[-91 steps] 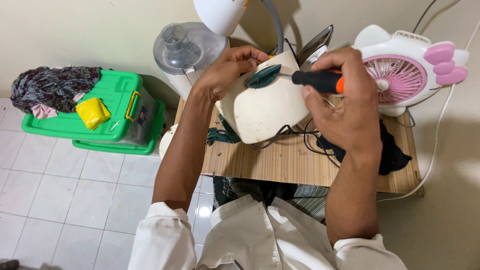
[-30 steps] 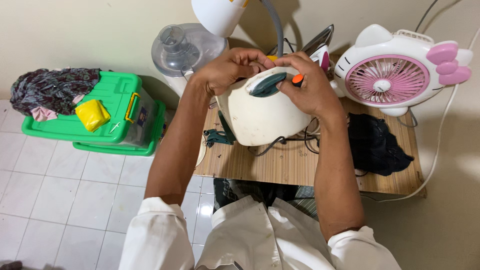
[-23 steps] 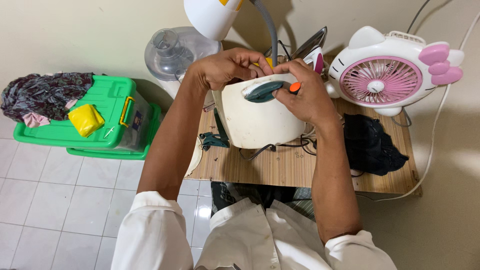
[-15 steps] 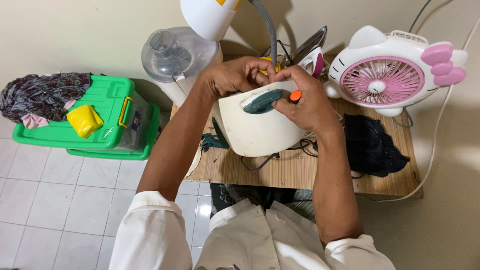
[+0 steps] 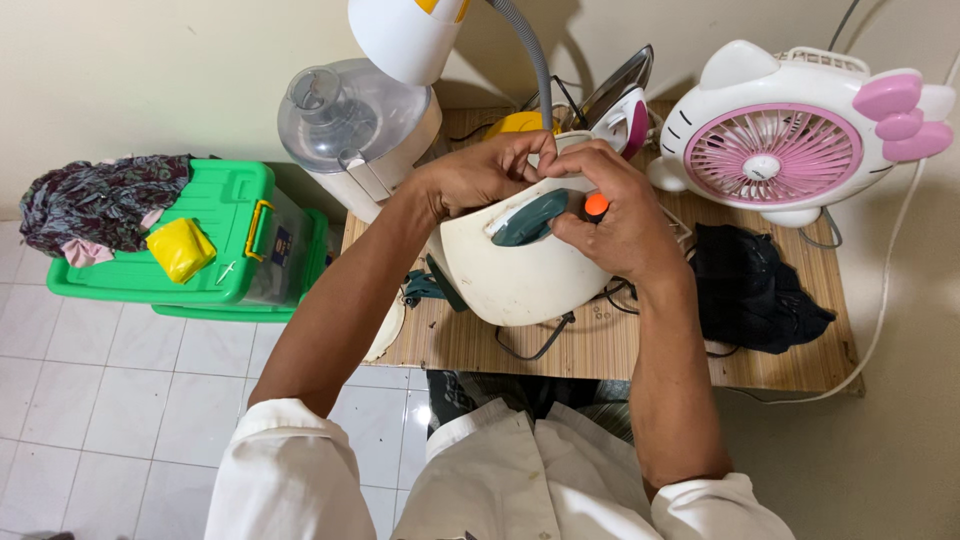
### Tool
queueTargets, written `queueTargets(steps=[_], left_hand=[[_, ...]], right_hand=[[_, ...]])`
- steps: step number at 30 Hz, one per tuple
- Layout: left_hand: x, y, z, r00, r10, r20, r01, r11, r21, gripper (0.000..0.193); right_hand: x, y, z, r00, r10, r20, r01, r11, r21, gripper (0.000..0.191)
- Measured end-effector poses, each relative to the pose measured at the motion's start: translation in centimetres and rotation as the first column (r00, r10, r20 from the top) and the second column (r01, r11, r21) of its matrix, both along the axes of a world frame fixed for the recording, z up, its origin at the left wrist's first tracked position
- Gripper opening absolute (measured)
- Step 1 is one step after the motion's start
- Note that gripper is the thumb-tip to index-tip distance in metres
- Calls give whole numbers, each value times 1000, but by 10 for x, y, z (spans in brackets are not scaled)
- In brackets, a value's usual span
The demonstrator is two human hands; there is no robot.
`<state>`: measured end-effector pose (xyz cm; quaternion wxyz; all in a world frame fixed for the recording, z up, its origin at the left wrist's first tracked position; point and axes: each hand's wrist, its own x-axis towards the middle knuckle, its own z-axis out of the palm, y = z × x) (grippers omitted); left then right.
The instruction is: The person uses a screwdriver to unscrew the base of a rice cooker, removing screws and detaching the green side handles. They open the outer shell to expose the internal wiring and heating base, then reposition the cooker and handle the detached base plate.
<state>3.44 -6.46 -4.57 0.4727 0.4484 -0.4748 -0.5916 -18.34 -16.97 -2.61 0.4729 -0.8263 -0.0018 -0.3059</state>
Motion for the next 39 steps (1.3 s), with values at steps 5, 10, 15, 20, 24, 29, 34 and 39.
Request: queueTargets(steps=[5, 10, 15, 20, 24, 29, 34, 39], left_hand=[[-4, 5, 1, 992, -17, -127, 21, 999, 36, 38], [-6, 7, 2, 995, -29, -93, 37, 996, 87, 32], [-6, 13, -2, 996, -27, -79, 34, 995, 91, 23], [-7, 14, -6, 992, -71, -104, 86, 984, 154, 18], [-5, 17, -7, 983, -117, -139, 136, 981, 141, 20], [-5, 15, -13, 989, -76, -129, 100, 976, 191, 23], [-8, 8, -19, 997, -1, -79, 25, 956, 292, 27], [-8, 8, -14, 991, -45, -128, 70, 978, 198, 27]], right_hand=[[-2, -2, -3, 1000, 1, -13, -1, 1000, 22, 46], [-3, -1, -3, 1000, -4, -21, 5, 999, 37, 45], [-3, 1, -2, 1000, -3, -20, 3, 999, 32, 46], [-3, 2, -1, 1000, 5, -27, -4, 999, 36, 47], [-3, 3, 0, 999, 5, -38, -3, 999, 47, 47], [-2, 2, -2, 999, 9, -52, -7, 999, 51, 46], [-4, -3, -4, 999, 6, -41, -4, 999, 51, 48], [-4, -5, -6, 999, 20, -28, -18, 998, 63, 48]])
